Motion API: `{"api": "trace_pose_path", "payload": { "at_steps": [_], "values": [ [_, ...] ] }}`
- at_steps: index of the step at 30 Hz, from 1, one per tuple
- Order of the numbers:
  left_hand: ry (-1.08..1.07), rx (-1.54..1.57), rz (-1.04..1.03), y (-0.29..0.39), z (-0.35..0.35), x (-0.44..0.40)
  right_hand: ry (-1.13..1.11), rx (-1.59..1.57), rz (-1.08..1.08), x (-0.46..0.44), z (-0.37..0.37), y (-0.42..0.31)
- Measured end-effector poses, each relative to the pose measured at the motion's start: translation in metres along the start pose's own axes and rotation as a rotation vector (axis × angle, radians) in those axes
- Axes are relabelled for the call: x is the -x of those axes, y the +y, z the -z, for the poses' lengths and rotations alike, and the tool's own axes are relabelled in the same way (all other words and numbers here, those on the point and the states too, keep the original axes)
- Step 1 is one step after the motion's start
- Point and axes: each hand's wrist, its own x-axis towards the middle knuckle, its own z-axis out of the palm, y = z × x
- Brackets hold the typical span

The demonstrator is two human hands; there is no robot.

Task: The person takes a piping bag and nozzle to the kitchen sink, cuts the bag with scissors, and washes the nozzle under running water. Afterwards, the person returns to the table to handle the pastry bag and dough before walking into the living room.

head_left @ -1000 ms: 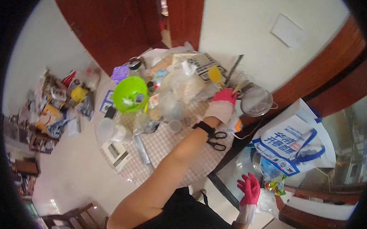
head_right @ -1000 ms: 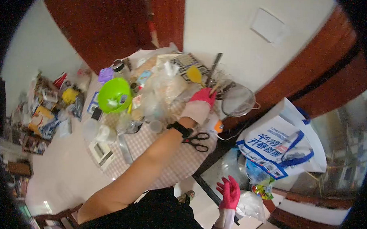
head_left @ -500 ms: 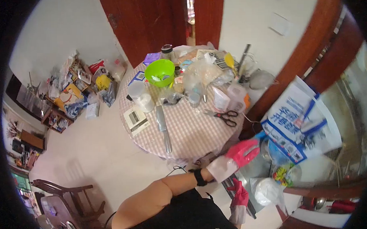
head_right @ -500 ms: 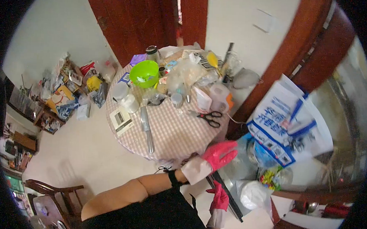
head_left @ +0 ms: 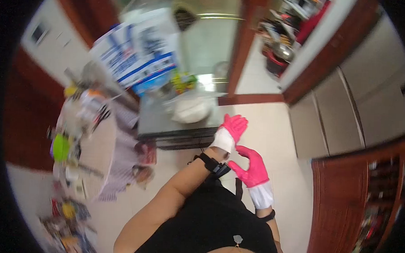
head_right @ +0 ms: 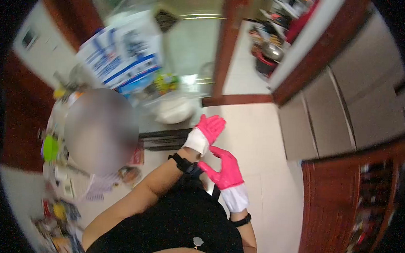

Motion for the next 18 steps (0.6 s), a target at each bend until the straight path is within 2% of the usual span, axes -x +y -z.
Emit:
{"api": "trace_pose_path", "payload": {
  "at_steps": [1,3,4,5,6,7,9,10,11,13,15,16,18],
  "values": [
    [0.066,-0.832,-0.273,-0.031,-0.007,-0.013,0.035,0.036,0.031,-0.002,0.015,0.006],
    [0.08,-1.1,-0.329,-0.034,0.015,-0.034,0.172,0.148,0.045,0.004,0.01,0.005],
    [0.17,-1.116,-0.376,-0.048,0.02,-0.055,0.213,0.155,0.014,0.003,0.021,0.016],
    [0.176,-1.139,-0.339,-0.061,0.031,-0.073,0.287,0.186,-0.025,0.002,0.03,0.031],
    [0.2,-1.258,-0.412,-0.076,0.036,-0.087,0.349,0.22,-0.06,-0.002,0.038,0.047],
    [0.222,-1.372,-0.494,-0.086,0.043,-0.104,0.361,0.225,-0.077,-0.007,0.046,0.07],
    [0.24,-1.325,-0.455,-0.096,0.055,-0.143,0.173,0.444,-0.181,-0.022,0.057,0.117],
    [0.235,-1.426,-0.446,-0.101,0.064,-0.164,0.25,0.409,-0.074,-0.032,0.066,0.131],
    [0.224,-1.525,-0.441,-0.102,0.069,-0.184,0.249,0.416,-0.063,-0.043,0.072,0.146],
    [0.053,-1.859,-0.493,-0.069,0.109,-0.248,0.123,0.454,-0.081,-0.068,0.086,0.181],
    [-0.356,-2.164,-0.845,-0.06,0.144,-0.316,0.072,0.317,-0.019,-0.091,0.104,0.206],
    [-0.324,-2.137,-0.691,-0.065,0.136,-0.324,0.072,0.303,0.021,-0.101,0.108,0.211],
    [-0.024,-1.741,-0.064,-0.07,0.118,-0.331,0.02,0.261,0.059,-0.125,0.124,0.225]
  ]
}}
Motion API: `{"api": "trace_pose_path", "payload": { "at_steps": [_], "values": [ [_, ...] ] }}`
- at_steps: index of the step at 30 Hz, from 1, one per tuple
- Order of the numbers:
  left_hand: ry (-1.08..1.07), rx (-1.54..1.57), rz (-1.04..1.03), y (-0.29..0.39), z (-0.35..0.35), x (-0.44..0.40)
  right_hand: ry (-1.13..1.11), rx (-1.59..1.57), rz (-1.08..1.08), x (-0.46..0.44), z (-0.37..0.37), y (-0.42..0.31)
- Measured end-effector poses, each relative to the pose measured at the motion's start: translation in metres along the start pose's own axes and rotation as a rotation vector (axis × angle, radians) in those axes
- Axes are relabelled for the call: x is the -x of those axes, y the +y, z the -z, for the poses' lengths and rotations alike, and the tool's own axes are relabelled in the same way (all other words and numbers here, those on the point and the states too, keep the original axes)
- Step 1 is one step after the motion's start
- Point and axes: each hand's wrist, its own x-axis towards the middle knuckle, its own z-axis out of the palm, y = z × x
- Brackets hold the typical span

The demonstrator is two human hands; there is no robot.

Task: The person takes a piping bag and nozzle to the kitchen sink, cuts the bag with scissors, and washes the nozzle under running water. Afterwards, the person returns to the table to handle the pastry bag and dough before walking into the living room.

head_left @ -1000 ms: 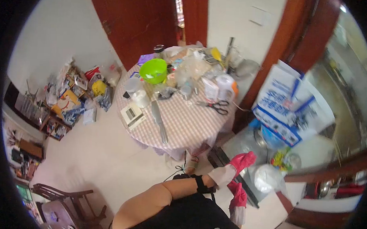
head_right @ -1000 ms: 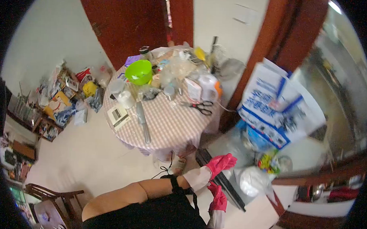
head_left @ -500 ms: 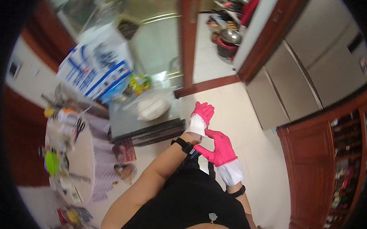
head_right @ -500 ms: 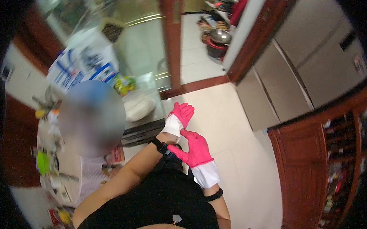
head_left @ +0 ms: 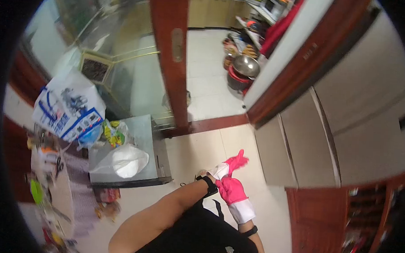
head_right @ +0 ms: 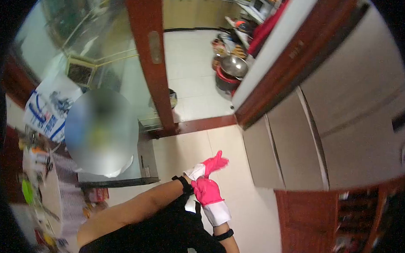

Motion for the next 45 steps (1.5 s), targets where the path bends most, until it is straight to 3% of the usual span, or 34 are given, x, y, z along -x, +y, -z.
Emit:
{"api": "trace_pose_path", "payload": {
  "at_steps": [3,4,7,9,10,11,13,15,16,17,20,25,26,30,35,37,40,43,45],
  "values": [
    [-0.138,0.306,0.273,0.021,0.009,0.004,-0.141,-0.115,0.049,-0.029,0.006,0.022],
    [-0.157,0.351,0.297,0.029,0.012,0.012,-0.328,-0.107,-0.037,-0.042,0.013,0.015],
    [0.037,0.208,0.269,0.058,0.027,0.072,-0.701,-0.332,-0.354,-0.064,0.029,-0.027],
    [0.059,0.138,0.258,0.07,0.035,0.123,-0.73,-0.665,-0.335,-0.056,0.023,-0.02],
    [0.159,-0.833,0.039,0.077,0.032,0.14,-0.759,-0.441,-0.111,-0.059,0.026,-0.016],
    [0.299,-0.574,0.471,0.128,0.014,0.175,-0.77,-0.406,-0.162,-0.055,-0.005,0.029],
    [0.562,0.12,0.101,0.025,0.058,0.191,-0.884,-0.681,-0.439,-0.069,-0.015,-0.006],
    [0.871,0.157,-0.274,0.003,0.05,0.237,-0.967,-0.701,-0.394,-0.069,-0.046,-0.014],
    [0.675,0.53,-0.152,0.013,0.072,0.279,-0.984,-0.726,-0.403,-0.069,-0.065,-0.021],
    [0.685,0.589,-0.184,0.001,0.084,0.312,-1.028,-0.719,-0.374,-0.063,-0.086,-0.032],
    [1.125,0.623,-0.29,-0.012,0.078,0.413,-1.008,-0.927,-0.385,-0.03,-0.155,-0.068],
    [1.22,0.918,-0.695,-0.042,0.071,0.575,-1.318,-0.908,-0.307,0.034,-0.216,-0.172],
    [1.354,0.936,-0.685,-0.03,0.059,0.604,-1.395,-0.85,-0.296,0.041,-0.229,-0.192],
    [1.5,0.948,-0.836,-0.062,0.051,0.702,-1.475,-0.691,-0.254,0.045,-0.282,-0.292],
    [1.693,1.107,-0.825,-0.113,0.086,0.79,-1.444,-0.677,-0.249,0.027,-0.402,-0.387],
    [1.785,1.222,-0.719,-0.085,0.098,0.814,-1.321,-0.699,-0.154,0.02,-0.431,-0.427],
    [1.718,1.113,-0.748,-0.063,0.126,0.85,-1.198,-0.7,0.034,-0.001,-0.473,-0.484],
    [1.784,1.017,-0.718,-0.045,0.153,0.87,-1.108,-0.679,0.133,-0.027,-0.508,-0.522],
    [1.713,0.991,-0.868,-0.032,0.174,0.882,-1.025,-0.682,0.179,-0.046,-0.525,-0.551]
  ]
}}
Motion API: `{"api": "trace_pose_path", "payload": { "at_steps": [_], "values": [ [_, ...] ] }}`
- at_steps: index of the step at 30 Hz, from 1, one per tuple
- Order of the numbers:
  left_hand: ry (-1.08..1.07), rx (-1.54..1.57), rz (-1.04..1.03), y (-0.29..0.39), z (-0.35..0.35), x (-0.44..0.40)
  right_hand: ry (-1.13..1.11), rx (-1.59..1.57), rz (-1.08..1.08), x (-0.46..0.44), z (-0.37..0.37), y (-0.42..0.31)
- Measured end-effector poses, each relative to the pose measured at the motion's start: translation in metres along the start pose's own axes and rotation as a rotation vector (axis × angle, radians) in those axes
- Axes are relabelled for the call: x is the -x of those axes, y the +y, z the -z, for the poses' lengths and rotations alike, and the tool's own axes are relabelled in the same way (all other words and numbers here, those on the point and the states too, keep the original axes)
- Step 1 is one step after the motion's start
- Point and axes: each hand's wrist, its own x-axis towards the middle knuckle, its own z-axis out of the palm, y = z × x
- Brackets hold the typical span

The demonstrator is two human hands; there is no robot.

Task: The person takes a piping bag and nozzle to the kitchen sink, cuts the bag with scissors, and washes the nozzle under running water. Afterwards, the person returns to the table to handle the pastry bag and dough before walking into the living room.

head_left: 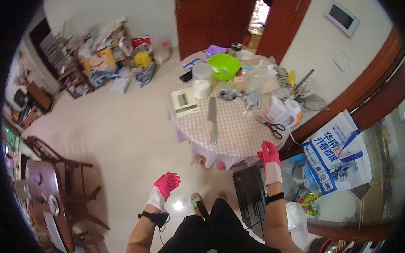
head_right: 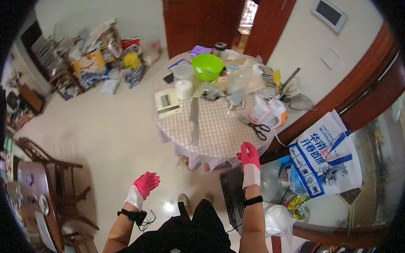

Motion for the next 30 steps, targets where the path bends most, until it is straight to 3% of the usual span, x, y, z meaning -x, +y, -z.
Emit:
{"api": "trace_pose_path", "payload": {
  "at_steps": [6,8,9,10,12,13,21,28,30],
  "values": [
    [0.016,0.035,0.015,0.022,-0.034,-0.035,0.012,-0.027,-0.017,-0.12,-0.018,-0.031],
    [0.069,0.047,0.027,0.02,-0.03,-0.061,-0.017,0.271,0.007,-0.166,-0.029,-0.03],
    [0.088,0.054,0.04,0.021,-0.031,-0.067,0.009,0.668,0.516,-0.182,-0.027,-0.009],
    [0.109,0.061,0.055,0.023,-0.032,-0.07,0.002,0.661,0.496,-0.181,-0.038,-0.025],
    [0.095,0.086,0.047,0.03,-0.046,-0.079,0.088,0.272,0.098,-0.196,-0.067,-0.063],
    [0.128,0.059,0.051,0.035,-0.06,-0.081,0.102,0.292,0.057,-0.209,-0.073,-0.058],
    [0.167,0.043,0.067,0.046,-0.114,-0.117,0.126,0.477,0.017,-0.249,-0.08,-0.004],
    [0.114,-0.021,0.064,0.046,-0.133,-0.137,0.152,0.334,0.09,-0.262,-0.075,-0.047],
    [0.08,-0.034,0.044,0.05,-0.139,-0.142,0.147,0.083,-0.009,-0.245,-0.076,-0.077]
  ]
}}
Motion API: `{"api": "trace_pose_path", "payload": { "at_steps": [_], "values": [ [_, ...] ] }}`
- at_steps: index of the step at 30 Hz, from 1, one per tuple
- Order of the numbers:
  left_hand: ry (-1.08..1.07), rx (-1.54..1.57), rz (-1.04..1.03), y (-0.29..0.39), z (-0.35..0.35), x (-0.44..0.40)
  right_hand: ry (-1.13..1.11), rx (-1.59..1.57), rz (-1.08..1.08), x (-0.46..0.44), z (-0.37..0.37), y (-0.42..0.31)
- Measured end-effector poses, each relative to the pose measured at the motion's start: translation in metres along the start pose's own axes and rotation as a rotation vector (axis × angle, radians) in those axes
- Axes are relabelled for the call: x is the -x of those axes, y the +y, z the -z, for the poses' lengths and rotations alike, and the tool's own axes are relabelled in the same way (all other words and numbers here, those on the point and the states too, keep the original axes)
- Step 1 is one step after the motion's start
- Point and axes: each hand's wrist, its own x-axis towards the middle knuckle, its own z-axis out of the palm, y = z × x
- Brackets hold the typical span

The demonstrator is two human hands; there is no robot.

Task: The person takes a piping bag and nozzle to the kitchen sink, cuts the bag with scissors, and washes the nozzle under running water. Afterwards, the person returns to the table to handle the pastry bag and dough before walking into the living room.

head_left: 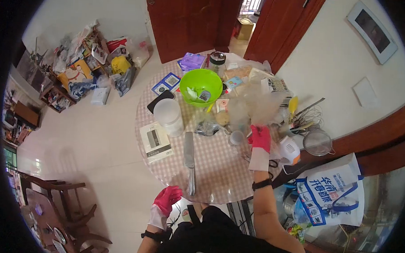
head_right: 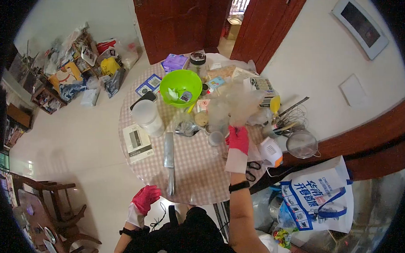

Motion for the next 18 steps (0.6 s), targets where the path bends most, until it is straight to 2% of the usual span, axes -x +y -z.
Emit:
{"api": "trace_pose_path", "payload": {
  "at_steps": [1,3,4,6,7,8,9,11,13,14,15,17,18],
  "values": [
    [-0.072,-0.011,-0.002,0.003,-0.006,-0.001,0.005,0.002,0.002,0.008,0.002,-0.009],
    [-0.151,-0.024,-0.003,0.007,-0.02,-0.005,-0.05,-0.363,-0.142,0.025,0.007,-0.02],
    [-0.229,-0.039,0.037,0.009,-0.028,-0.007,-0.043,-0.364,-0.137,0.036,0.006,-0.02],
    [-0.312,-0.06,0.074,0.016,-0.05,-0.009,-0.254,-0.582,-0.135,0.067,-0.001,-0.017],
    [-0.408,-0.041,0.011,0.021,-0.064,-0.006,-0.251,-0.585,-0.135,0.085,-0.007,-0.015],
    [-0.503,-0.023,-0.056,0.025,-0.075,-0.003,-0.348,-0.579,-0.185,0.103,-0.014,-0.015],
    [-0.504,-0.029,-0.063,0.024,-0.085,-0.003,-0.445,-0.573,-0.232,0.122,-0.022,-0.015],
    [-0.385,-0.192,-0.325,0.018,-0.093,-0.006,-0.503,-0.55,-0.314,0.163,-0.037,-0.012],
    [-0.386,-0.204,-0.307,0.012,-0.079,0.0,-0.546,-0.693,-0.262,0.204,-0.063,0.016],
    [-0.368,-0.216,-0.278,0.005,-0.068,0.003,-0.536,-0.69,-0.248,0.22,-0.059,0.021],
    [-0.464,-0.245,-0.231,0.005,-0.053,0.005,-0.607,-0.527,-0.17,0.235,-0.055,0.027],
    [-0.492,-0.269,-0.207,-0.01,-0.026,0.026,-0.709,-0.235,-0.052,0.259,-0.05,0.037],
    [-0.504,-0.287,-0.179,-0.011,-0.015,0.041,-0.692,-0.246,-0.045,0.273,-0.046,0.041]
  ]
}}
